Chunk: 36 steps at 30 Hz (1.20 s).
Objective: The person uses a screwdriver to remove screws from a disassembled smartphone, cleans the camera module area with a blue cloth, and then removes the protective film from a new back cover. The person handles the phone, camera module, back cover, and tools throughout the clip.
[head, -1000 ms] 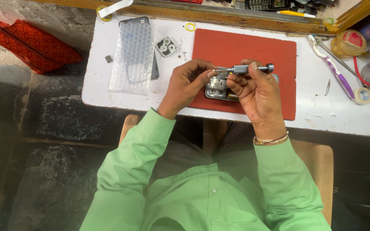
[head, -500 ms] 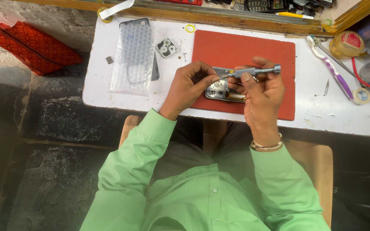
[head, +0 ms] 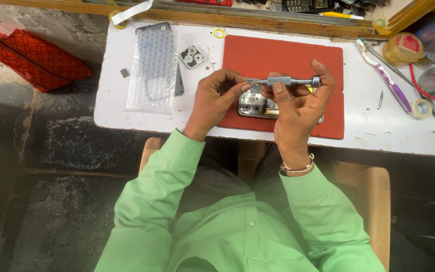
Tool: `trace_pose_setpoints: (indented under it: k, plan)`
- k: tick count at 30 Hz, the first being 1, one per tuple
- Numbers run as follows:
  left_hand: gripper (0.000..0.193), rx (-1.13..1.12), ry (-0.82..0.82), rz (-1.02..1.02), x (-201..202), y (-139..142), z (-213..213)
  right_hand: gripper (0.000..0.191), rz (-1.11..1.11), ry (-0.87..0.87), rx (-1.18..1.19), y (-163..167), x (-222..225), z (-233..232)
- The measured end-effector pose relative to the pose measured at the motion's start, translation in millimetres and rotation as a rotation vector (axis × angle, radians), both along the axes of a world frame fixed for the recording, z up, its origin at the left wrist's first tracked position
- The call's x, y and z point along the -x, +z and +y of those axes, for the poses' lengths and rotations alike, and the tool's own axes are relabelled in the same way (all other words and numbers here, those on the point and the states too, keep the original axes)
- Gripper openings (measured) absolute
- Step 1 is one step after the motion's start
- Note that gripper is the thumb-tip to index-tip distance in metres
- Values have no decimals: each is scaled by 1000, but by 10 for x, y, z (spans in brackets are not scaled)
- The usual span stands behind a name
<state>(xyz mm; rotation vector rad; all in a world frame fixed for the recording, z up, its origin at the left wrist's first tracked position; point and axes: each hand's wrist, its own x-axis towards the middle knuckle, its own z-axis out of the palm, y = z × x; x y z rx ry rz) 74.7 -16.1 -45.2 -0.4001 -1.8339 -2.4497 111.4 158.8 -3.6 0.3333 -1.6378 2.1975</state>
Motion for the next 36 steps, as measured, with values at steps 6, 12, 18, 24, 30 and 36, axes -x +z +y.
trace_pose_setpoints:
  k: [6, 12, 18, 24, 30, 36]
  plan:
    - [12, 71, 58, 43, -8, 7, 2, 59, -9, -9, 0, -10, 5, 48]
    - [12, 101, 68, 45, -14, 26, -1, 63, -5, 4, -47, -58, -6, 70]
    - [12, 116, 74, 46, -9, 32, 5, 64, 91, -66, -128, -100, -13, 45]
    - [12, 110, 65, 38, -12, 26, 14, 66, 75, -118, -4, -109, -13, -2]
    - [15, 81, 18, 37, -49, 39, 9, 65, 52, -102, 15, -135, 17, 89]
    - [25, 19, 159, 95, -6, 28, -25, 67, 170, -13, -320, -24, 156, 295]
